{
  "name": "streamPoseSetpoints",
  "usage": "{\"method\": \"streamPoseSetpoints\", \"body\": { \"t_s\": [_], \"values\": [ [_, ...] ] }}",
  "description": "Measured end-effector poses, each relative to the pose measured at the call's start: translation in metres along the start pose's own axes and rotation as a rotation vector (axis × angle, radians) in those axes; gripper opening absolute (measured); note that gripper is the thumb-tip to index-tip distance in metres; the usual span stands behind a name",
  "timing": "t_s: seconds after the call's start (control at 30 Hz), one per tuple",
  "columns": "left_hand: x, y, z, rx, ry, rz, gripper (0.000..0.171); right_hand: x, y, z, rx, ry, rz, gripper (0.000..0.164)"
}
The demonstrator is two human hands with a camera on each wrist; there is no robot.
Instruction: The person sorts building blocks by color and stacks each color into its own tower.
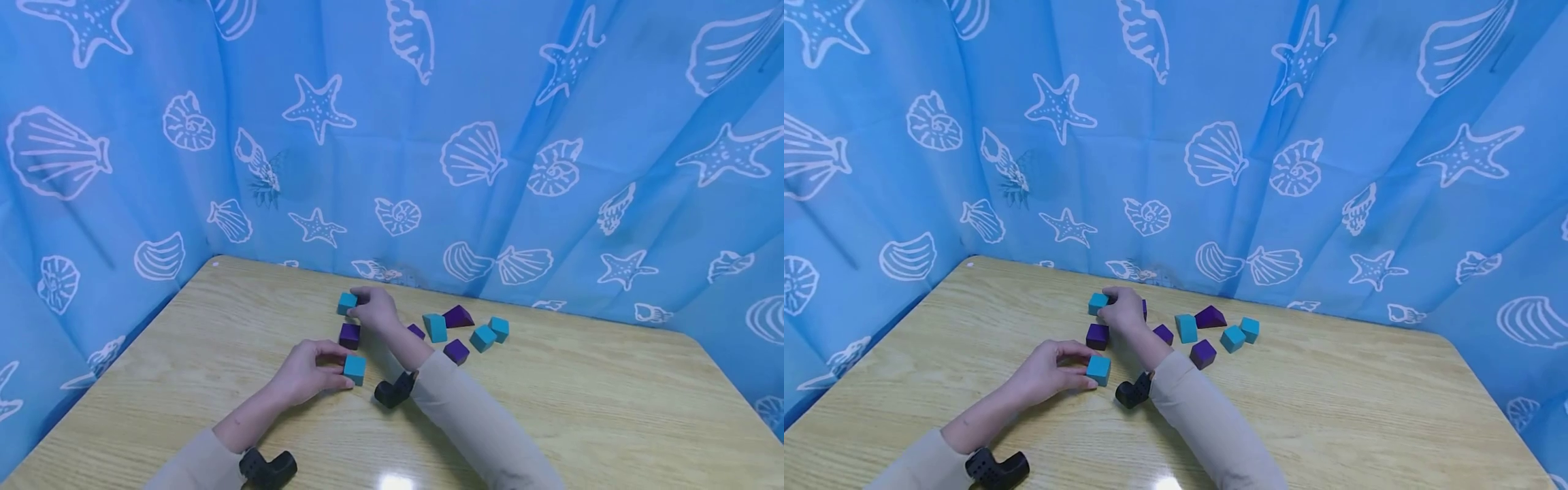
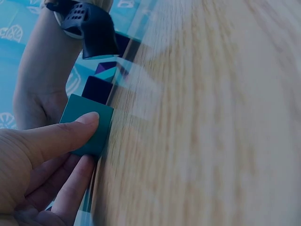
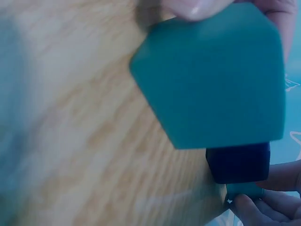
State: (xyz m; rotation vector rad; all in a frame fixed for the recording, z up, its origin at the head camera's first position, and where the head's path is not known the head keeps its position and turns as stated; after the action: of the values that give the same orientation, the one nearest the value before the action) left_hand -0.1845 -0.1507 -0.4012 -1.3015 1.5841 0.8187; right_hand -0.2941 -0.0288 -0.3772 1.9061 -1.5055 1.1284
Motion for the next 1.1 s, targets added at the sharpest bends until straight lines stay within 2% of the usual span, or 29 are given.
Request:
{"method": "streamPoseSetpoints", "body": {
  "t_s": [0.1,0.43,0.63,0.77,0.97,1.1],
  "values": [
    [0.000,0.000,0.000,-0.001,0.013,0.002,0.038,-0.002,0.000,0.000,-0.013,-0.001,0.004,0.041],
    [0.002,0.000,-0.002,0.014,-0.012,0.011,0.038,-0.005,-0.006,-0.001,-0.007,0.113,0.019,0.039],
    [0.001,0.002,-0.003,0.021,0.007,0.015,0.036,0.002,-0.018,-0.016,-0.009,0.152,0.005,0.040],
    [0.001,0.002,-0.002,0.026,0.006,0.017,0.037,0.004,-0.028,-0.027,0.023,0.176,-0.028,0.041],
    [0.002,0.003,-0.002,0.017,0.005,0.019,0.037,0.000,-0.040,-0.037,0.044,0.183,-0.056,0.041],
    [0.002,0.002,-0.002,0.004,0.015,0.020,0.037,-0.006,-0.050,-0.041,0.042,0.184,-0.044,0.040]
  ]
}}
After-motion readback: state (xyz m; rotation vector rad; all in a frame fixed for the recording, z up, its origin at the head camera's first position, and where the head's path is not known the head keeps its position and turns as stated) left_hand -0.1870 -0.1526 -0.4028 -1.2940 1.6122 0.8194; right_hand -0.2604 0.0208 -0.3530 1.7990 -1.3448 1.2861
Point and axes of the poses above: each hand's wrist, its own y-axis towards the middle knuckle, its own z-axis out of the palm, x = y × z, the point moved 2 cm from there along y, towards the middle knuckle, and after that the axes turned 4 degrees about x, right-handed, at the moved point
